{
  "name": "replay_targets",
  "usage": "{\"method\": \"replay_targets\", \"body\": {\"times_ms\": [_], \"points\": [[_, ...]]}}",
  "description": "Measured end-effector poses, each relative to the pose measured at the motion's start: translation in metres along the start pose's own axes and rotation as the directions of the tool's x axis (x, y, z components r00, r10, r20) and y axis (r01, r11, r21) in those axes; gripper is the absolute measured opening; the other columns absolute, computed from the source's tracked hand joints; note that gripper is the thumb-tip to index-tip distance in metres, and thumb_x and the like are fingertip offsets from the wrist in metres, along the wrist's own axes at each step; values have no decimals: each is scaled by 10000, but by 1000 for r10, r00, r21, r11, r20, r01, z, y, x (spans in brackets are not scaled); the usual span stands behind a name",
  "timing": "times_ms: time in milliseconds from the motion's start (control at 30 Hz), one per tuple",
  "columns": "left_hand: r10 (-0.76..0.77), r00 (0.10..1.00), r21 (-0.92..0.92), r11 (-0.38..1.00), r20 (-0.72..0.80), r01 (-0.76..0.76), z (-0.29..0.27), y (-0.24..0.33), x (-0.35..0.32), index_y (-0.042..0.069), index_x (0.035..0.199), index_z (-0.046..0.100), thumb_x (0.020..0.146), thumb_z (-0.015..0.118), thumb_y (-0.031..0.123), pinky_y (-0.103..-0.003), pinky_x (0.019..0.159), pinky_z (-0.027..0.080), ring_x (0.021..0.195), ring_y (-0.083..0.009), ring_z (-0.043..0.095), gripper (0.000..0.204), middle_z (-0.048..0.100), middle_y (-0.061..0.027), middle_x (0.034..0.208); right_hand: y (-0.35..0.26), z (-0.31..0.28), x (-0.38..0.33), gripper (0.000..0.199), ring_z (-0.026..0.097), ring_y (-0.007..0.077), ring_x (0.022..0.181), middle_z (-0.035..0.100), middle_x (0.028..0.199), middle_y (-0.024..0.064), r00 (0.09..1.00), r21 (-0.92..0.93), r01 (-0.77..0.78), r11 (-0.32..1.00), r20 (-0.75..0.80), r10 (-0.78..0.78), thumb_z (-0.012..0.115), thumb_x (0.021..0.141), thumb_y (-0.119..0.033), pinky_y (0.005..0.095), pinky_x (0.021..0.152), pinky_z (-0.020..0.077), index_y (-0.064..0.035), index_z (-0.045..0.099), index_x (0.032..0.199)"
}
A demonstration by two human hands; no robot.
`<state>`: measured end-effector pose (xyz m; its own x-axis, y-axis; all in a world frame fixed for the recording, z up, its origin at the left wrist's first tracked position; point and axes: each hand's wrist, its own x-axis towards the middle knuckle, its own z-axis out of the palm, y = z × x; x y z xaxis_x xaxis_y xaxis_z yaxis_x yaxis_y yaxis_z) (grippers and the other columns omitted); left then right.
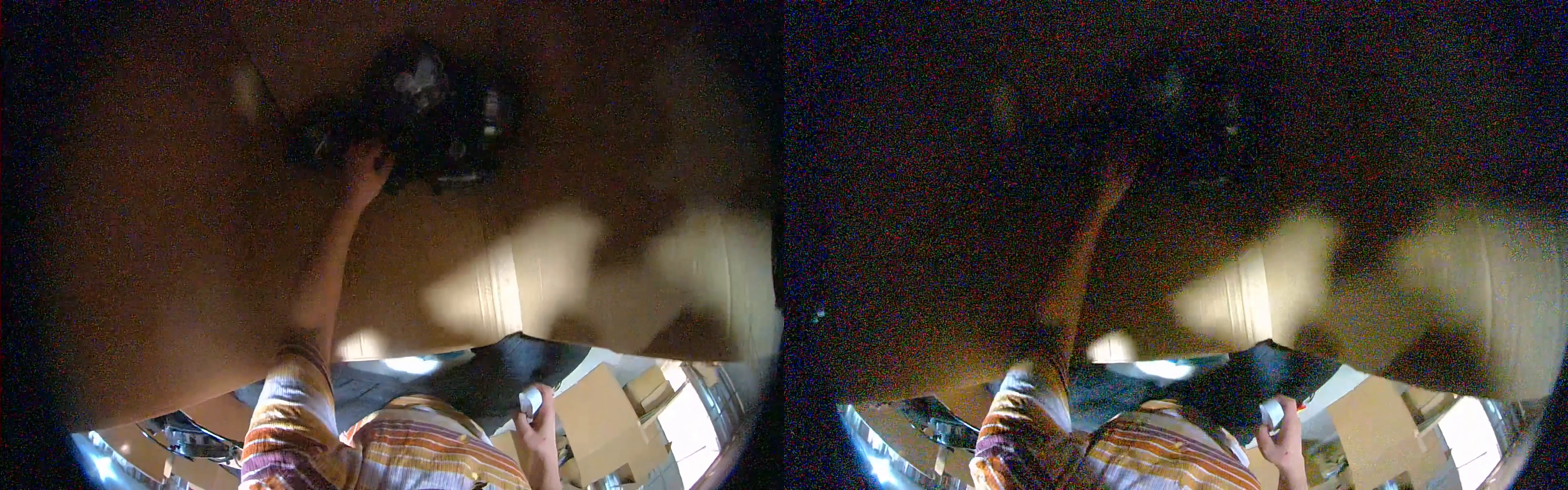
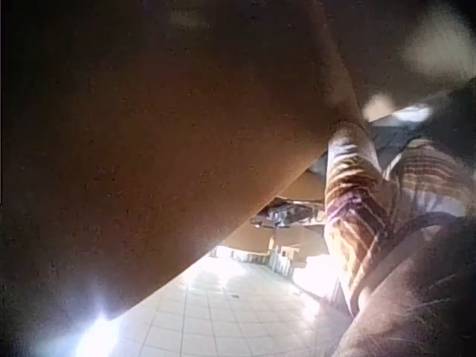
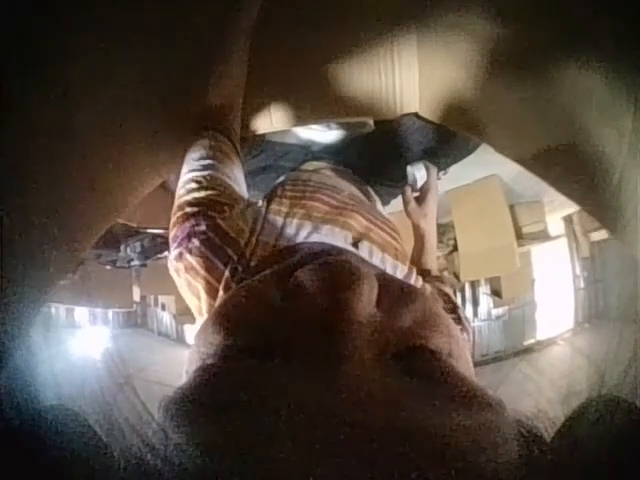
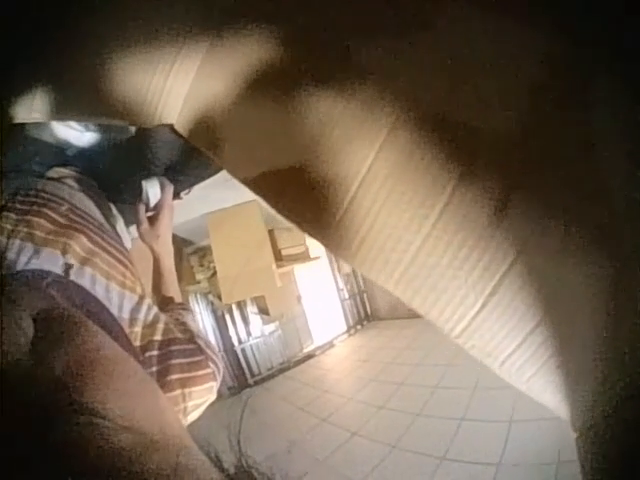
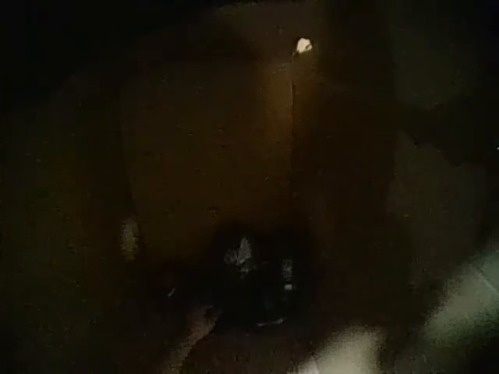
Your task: The person tests headlights by connecting their wiring to an electric testing device by hand and placing them into cardboard boxes. The person then moves an empty box, straps a pouch around their waist, and stands up.
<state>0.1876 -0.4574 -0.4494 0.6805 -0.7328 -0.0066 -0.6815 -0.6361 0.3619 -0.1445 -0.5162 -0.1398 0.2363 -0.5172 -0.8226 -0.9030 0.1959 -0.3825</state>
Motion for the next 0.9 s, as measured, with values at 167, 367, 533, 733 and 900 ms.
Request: {"method": "replay_targets", "body": {"times_ms": [167, 367, 533, 733, 900], "points": [[-320, 947, -544, 797, -14, 262, -42, 48, -69, 22, 799, 476, 719, 449, 203, -331, 526, 402, 582, -279, 508, 199, 503, -153, 641, -4, 2, -4, 301, 416, 96, 529, 438, 631, 43, 985, -26, 171, 985, 14, -170, 477, 599, -26, 216, 454, 341, -8, 363, 876], [-18, 953, -690, 686, 301, 231, -102, 127, -104, 7, 859, 480, 760, 380, 192, -307, 623, 392, 734, -268, 513, 232, 523, -149, 816, 17, -5, -16, 358, 411, 90, 643, 414, 699, 26, 978, 84, 208, 974, -37, -206, 492, 623, -46, 206, 555, 344, -31, 343, 949], [366, 867, -769, 639, 339, 31, -137, 181, -134, 15, 778, 518, 701, 453, 130, -306, 630, 357, 642, -240, 481, 153, 506, -114, 668, 44, -20, -20, 361, 399, 79, 699, 411, 754, 8, 987, 379, 152, 913, -12, -159, 492, 625, -21, 203, 622, 340, -48, 347, 954], [635, 723, -885, 461, 274, -70, -160, 231, -162, 53, 819, 532, 695, 454, 135, -285, 593, 322, 609, -185, 427, 168, 451, -53, 595, 53, -26, -29, 342, 409, 58, 692, 425, 752, 6, 958, 469, 281, 837, -91, -271, 486, 627, 8, 184, 600, 349, -48, 372, 944], [723, 634, -922, 385, 274, -40, -166, 262, -171, 87, 815, 538, 679, 480, 128, -263, 516, 276, 552, -153, 429, 153, 433, -20, 559, 66, -49, -40, 340, 413, 68, 711, 431, 783, 13, 942, 584, 326, 744, -130, -311, 493, 624, 5, 186, 610, 351, -33, 373, 940]]}}
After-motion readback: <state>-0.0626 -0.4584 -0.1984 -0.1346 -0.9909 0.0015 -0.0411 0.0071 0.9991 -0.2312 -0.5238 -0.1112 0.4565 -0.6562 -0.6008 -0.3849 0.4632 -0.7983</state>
